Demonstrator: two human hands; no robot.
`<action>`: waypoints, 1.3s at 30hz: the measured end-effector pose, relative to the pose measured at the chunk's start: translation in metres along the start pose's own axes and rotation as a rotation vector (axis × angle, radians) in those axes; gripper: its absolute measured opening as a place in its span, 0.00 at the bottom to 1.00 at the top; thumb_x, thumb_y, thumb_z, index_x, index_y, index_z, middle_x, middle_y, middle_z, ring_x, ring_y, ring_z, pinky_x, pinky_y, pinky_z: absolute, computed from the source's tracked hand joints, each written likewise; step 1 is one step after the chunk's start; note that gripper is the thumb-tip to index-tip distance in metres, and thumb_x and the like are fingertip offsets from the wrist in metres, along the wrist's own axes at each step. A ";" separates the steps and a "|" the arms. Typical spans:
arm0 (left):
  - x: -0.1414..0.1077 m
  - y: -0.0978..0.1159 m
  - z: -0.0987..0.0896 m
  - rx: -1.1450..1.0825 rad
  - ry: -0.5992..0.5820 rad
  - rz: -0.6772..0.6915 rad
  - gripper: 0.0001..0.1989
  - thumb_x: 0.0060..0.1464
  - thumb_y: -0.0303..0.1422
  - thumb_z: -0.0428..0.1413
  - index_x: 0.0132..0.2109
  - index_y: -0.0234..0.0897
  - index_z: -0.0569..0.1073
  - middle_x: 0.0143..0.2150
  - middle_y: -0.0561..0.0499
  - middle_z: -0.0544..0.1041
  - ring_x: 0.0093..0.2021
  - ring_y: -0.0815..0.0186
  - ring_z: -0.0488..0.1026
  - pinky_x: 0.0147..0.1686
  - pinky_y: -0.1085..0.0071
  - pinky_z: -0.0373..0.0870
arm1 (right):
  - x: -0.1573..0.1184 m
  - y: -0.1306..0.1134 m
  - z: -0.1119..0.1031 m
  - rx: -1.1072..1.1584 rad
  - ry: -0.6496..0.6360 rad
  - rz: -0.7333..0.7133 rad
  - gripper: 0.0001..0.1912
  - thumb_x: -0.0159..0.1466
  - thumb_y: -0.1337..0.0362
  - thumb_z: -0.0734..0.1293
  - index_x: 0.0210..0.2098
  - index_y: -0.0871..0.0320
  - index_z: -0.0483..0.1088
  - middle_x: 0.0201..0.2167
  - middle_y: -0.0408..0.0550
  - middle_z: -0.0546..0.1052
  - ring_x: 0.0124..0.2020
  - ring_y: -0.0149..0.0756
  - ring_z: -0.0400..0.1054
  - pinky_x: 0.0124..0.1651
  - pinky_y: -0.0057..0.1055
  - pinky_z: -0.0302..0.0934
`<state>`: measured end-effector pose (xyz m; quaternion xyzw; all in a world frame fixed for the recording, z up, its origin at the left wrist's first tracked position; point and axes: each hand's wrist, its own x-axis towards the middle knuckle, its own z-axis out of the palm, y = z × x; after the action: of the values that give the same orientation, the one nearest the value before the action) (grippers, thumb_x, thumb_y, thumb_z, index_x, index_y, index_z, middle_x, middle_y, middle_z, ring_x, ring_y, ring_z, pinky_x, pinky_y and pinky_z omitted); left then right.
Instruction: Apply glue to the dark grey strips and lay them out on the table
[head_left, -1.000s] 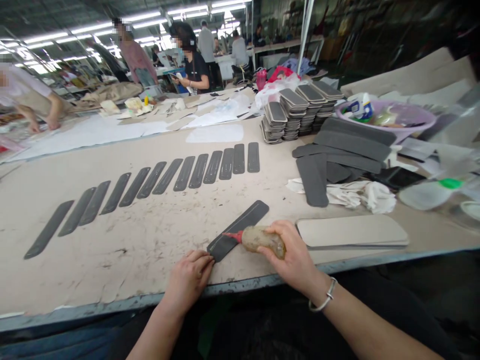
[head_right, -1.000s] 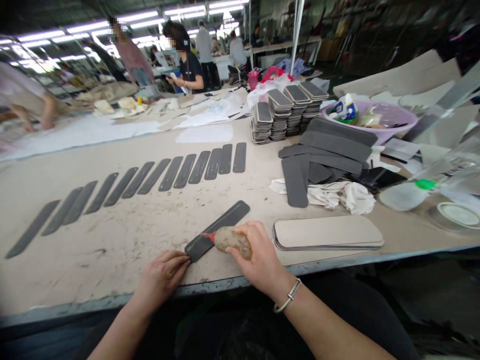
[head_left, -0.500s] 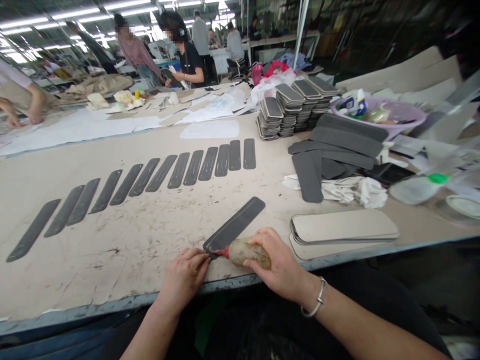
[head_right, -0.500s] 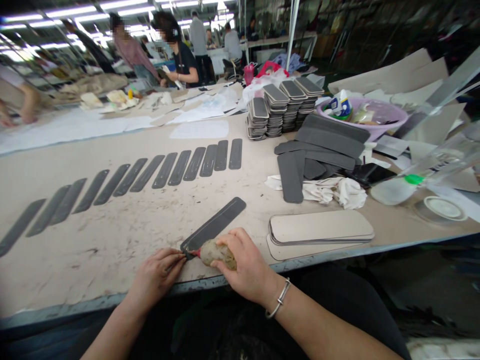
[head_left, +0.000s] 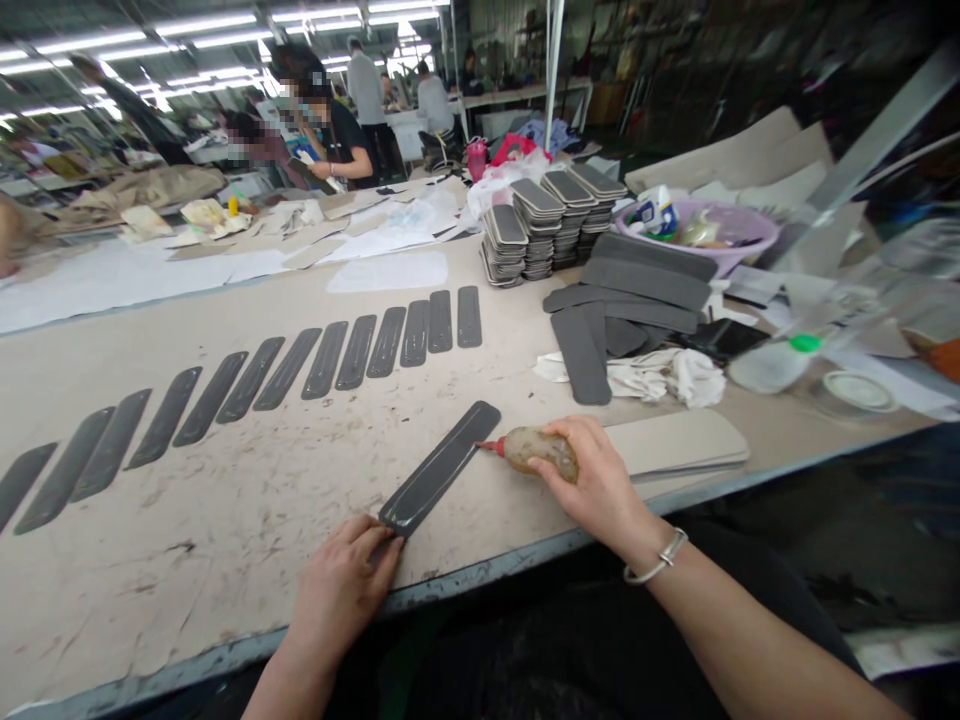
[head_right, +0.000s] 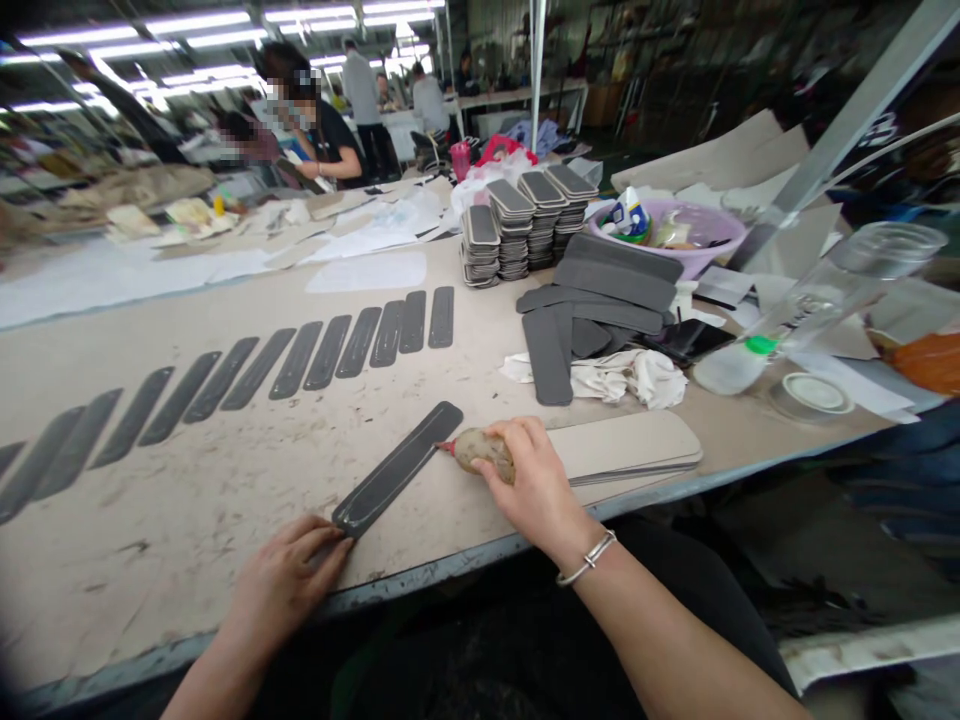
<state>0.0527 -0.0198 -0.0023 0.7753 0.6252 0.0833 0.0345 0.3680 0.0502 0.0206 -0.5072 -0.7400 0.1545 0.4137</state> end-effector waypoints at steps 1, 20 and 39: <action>0.000 0.000 0.000 0.005 -0.006 -0.005 0.13 0.58 0.40 0.48 0.36 0.40 0.75 0.38 0.49 0.74 0.37 0.65 0.73 0.38 0.70 0.70 | 0.002 0.003 0.000 -0.016 0.032 0.000 0.16 0.58 0.69 0.68 0.44 0.57 0.62 0.40 0.50 0.65 0.45 0.42 0.61 0.49 0.41 0.60; 0.005 0.003 -0.002 -0.108 -0.096 -0.068 0.13 0.57 0.37 0.47 0.36 0.38 0.74 0.40 0.49 0.73 0.38 0.66 0.73 0.40 0.70 0.69 | 0.005 -0.001 0.013 0.014 0.034 -0.038 0.14 0.59 0.68 0.67 0.44 0.55 0.62 0.40 0.51 0.65 0.45 0.43 0.62 0.49 0.43 0.61; 0.008 -0.003 0.003 -0.095 -0.093 -0.108 0.12 0.56 0.37 0.47 0.34 0.40 0.73 0.37 0.51 0.74 0.33 0.67 0.73 0.34 0.70 0.69 | 0.024 0.019 0.009 -0.045 0.173 0.054 0.13 0.59 0.66 0.67 0.42 0.56 0.63 0.40 0.51 0.67 0.44 0.43 0.62 0.47 0.42 0.61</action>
<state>0.0519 -0.0115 -0.0053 0.7410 0.6590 0.0749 0.1046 0.3694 0.0814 0.0132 -0.5478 -0.6907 0.1047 0.4604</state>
